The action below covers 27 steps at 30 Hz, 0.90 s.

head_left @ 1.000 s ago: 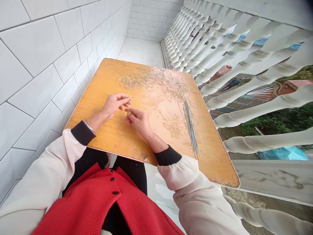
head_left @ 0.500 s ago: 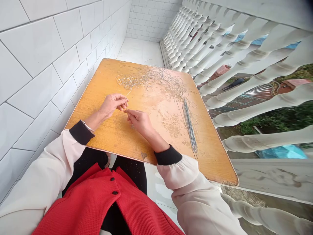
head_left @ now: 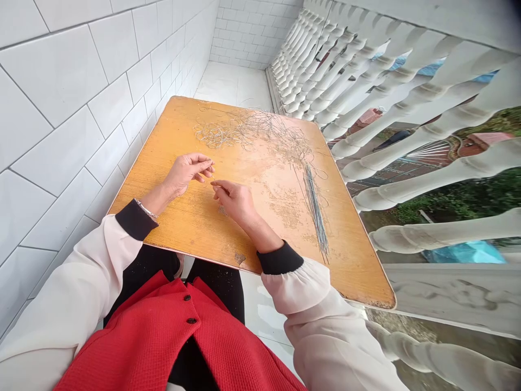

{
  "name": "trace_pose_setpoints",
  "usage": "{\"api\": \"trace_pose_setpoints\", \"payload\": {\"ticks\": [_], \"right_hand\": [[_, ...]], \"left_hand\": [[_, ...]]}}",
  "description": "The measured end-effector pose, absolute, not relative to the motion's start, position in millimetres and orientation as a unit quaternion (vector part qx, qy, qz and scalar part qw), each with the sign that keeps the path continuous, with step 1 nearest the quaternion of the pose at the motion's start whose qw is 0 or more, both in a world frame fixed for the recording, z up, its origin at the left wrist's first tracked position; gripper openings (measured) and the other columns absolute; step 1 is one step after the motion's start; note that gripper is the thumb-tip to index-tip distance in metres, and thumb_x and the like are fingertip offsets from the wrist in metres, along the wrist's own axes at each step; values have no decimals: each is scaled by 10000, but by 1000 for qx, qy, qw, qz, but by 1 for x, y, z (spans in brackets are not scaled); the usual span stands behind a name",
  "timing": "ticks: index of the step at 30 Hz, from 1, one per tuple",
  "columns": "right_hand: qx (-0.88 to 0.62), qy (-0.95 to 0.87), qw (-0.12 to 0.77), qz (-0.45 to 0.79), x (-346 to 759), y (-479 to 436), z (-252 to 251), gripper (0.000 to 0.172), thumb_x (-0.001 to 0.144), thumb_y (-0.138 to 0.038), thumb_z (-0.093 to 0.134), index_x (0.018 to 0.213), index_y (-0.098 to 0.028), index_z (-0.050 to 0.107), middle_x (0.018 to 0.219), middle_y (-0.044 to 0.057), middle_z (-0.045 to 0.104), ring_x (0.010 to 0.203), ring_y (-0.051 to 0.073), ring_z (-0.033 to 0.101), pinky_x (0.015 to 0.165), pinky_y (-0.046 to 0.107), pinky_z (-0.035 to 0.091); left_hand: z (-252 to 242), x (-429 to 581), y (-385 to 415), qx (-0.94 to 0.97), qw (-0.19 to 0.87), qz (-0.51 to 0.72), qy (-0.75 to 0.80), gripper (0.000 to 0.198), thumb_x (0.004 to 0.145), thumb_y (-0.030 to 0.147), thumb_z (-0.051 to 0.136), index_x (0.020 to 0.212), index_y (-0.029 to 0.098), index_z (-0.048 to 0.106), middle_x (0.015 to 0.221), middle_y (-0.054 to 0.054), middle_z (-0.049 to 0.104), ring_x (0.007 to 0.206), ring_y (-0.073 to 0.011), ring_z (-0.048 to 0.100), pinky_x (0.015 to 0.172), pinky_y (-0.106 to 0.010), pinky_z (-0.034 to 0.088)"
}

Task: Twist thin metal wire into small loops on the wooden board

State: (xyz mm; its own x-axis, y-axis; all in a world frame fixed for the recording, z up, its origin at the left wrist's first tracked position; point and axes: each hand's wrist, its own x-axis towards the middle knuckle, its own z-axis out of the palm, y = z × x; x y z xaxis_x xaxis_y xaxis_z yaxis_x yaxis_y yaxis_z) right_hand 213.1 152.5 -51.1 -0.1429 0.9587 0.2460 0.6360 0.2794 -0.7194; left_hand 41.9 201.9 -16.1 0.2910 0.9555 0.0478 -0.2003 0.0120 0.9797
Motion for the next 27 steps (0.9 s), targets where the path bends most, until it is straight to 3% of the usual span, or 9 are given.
{"api": "trace_pose_setpoints", "payload": {"ticks": [13, 27], "right_hand": [[-574, -618, 402, 356, 201, 151, -51, 146, 884, -296, 504, 875, -185, 599, 577, -20, 648, 462, 112, 607, 481, 204, 462], [-560, -612, 393, 396, 198, 148, -49, 284, 889, -480, 542, 840, -201, 570, 524, -30, 614, 398, 108, 552, 431, 206, 425]], "left_hand": [[-17, 48, 199, 513, 590, 480, 398, 79, 832, 184, 663, 776, 128, 655, 729, -15, 708, 613, -70, 651, 523, -159, 432], [-18, 49, 205, 628, 475, 435, 436, 199, 855, 143, 619, 663, 141, 566, 617, 4, 640, 487, -57, 565, 442, -167, 391]]}}
